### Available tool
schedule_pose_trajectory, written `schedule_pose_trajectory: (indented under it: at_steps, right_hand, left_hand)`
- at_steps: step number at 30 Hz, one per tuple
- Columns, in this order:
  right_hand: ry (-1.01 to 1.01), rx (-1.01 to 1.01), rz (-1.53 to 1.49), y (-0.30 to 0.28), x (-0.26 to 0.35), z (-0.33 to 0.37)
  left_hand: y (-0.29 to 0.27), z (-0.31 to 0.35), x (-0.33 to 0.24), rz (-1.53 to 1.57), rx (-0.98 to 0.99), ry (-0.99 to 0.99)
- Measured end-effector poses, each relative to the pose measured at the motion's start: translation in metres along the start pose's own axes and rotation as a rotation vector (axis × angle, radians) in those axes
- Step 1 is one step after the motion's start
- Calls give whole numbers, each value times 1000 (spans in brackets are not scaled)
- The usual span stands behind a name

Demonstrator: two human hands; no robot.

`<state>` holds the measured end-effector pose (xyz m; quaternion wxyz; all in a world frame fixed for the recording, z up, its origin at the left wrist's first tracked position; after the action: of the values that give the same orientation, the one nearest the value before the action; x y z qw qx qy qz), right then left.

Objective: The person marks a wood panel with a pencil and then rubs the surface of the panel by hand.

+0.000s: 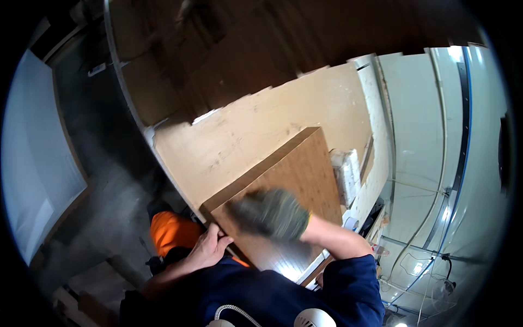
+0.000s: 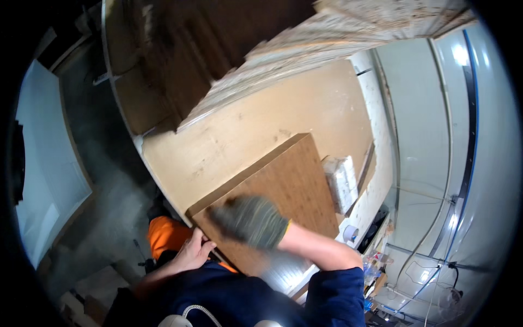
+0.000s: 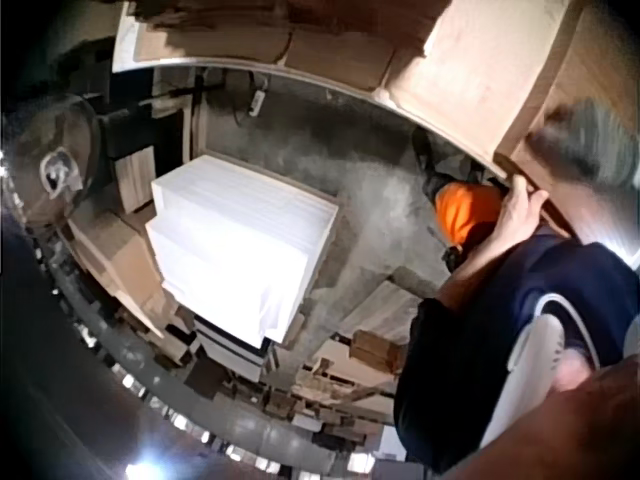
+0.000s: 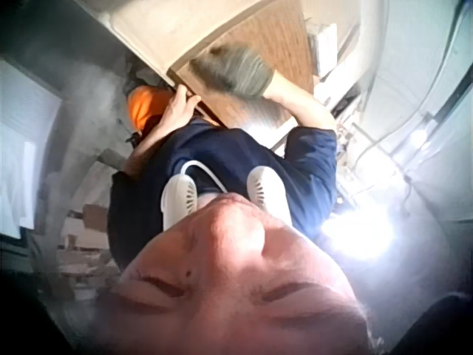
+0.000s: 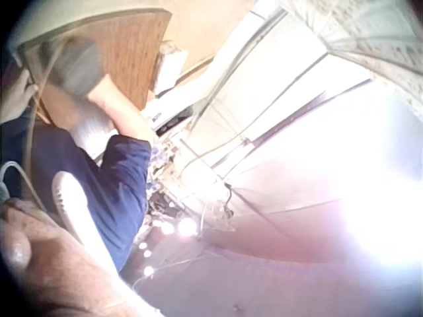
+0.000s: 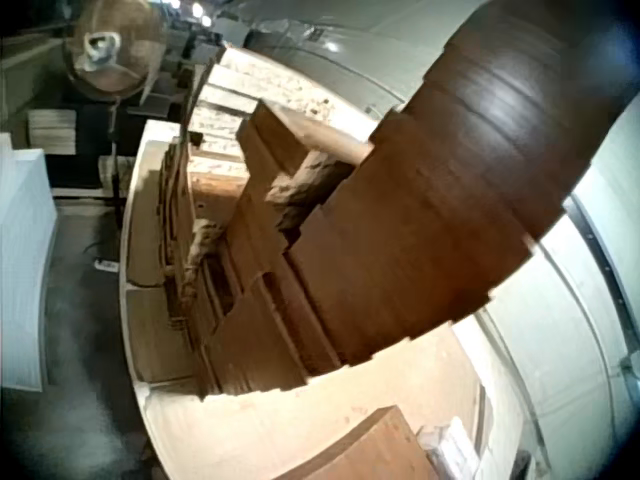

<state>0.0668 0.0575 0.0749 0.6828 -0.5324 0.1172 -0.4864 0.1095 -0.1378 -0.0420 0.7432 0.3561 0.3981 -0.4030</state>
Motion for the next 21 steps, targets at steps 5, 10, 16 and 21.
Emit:
schedule_pose_trajectory:
  at_steps: [5, 10, 16, 21]
  right_hand:
    - [1007, 333, 61, 17, -48, 8]
    - [513, 89, -334, 10, 26, -23]
    - [169, -266, -21, 43, 28, -19]
    - [247, -152, -133, 51, 33, -14]
  left_hand:
    - [8, -5, 16, -3, -24, 77]
    - [2, -1, 2, 423, 77, 84]
    - [10, -9, 20, 0, -21, 93]
    - [2, -4, 4, 42, 149, -106]
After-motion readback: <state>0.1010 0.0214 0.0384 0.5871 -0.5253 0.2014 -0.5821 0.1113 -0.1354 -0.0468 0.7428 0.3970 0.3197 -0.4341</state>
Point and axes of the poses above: each hand's wrist, its own z-axis away from the middle knuckle, its own y-axis out of the palm, x = y × z, the point moved 3 cm from there along -z, towards the middle knuckle, and after that the axes turned 14 degrees about x, right-handed, at the moved point
